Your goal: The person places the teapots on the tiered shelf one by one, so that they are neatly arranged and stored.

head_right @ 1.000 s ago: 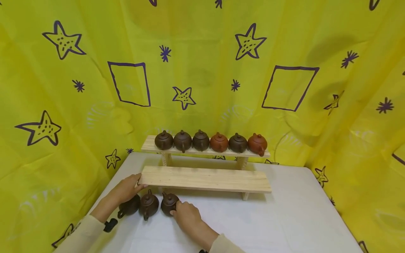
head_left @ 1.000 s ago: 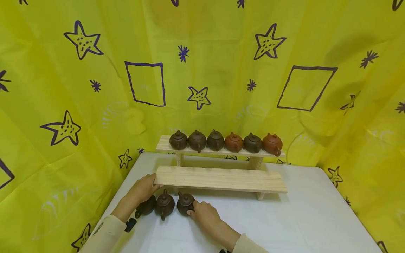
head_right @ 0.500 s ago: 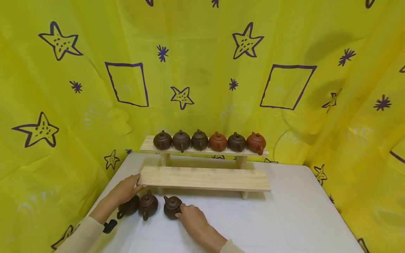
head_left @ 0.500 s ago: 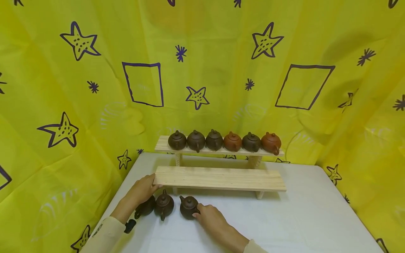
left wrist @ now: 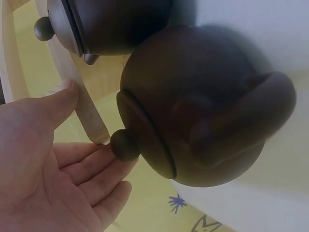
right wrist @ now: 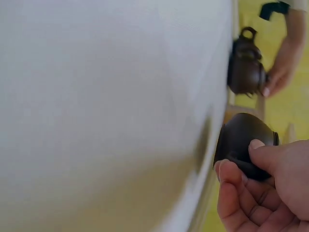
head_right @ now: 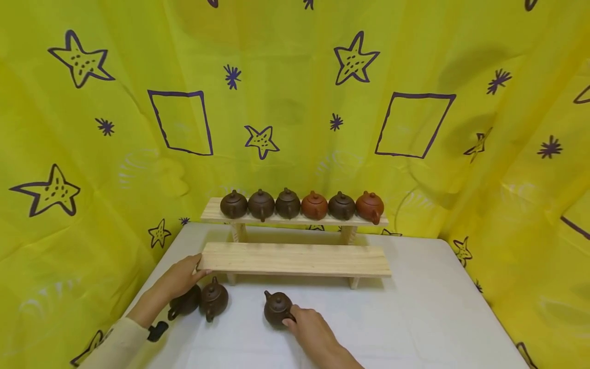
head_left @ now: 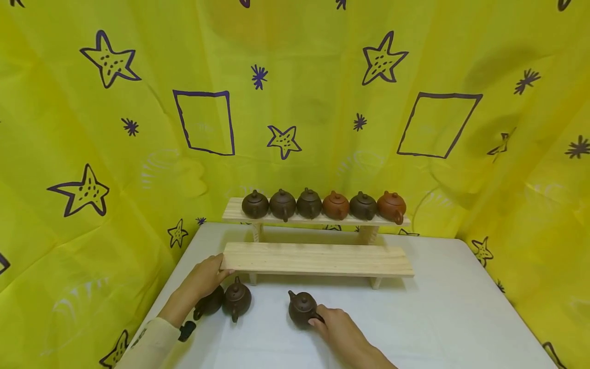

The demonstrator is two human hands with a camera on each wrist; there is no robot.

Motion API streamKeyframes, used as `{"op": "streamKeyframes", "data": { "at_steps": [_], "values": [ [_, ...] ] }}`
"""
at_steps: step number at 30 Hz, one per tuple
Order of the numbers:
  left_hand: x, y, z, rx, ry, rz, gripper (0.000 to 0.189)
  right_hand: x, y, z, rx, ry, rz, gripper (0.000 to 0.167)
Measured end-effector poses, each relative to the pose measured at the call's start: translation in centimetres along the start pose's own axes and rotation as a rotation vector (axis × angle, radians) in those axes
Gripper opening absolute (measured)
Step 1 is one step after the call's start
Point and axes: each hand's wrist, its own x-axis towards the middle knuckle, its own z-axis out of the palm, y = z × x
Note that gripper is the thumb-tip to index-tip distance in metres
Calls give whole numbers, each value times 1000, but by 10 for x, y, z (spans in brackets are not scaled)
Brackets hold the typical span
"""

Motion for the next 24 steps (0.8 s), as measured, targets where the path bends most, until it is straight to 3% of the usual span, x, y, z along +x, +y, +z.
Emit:
{"op": "streamKeyframes", "data": {
  "at_steps": [5, 14, 18, 24],
  "values": [
    [-1, 1, -1, 16, 10, 8, 43, -14, 6, -33, -35, 102, 20, 18],
    [0, -3, -1, 34, 14, 15, 44, -13, 25, -97, -100, 264, 180, 16],
    [1, -2, -1, 37, 10, 23, 45, -9, 40, -116, -150, 318, 211, 21],
    [0, 1, -2, 31, 6, 21, 44, -5, 59, -129, -186, 333, 263, 28]
  ]
}}
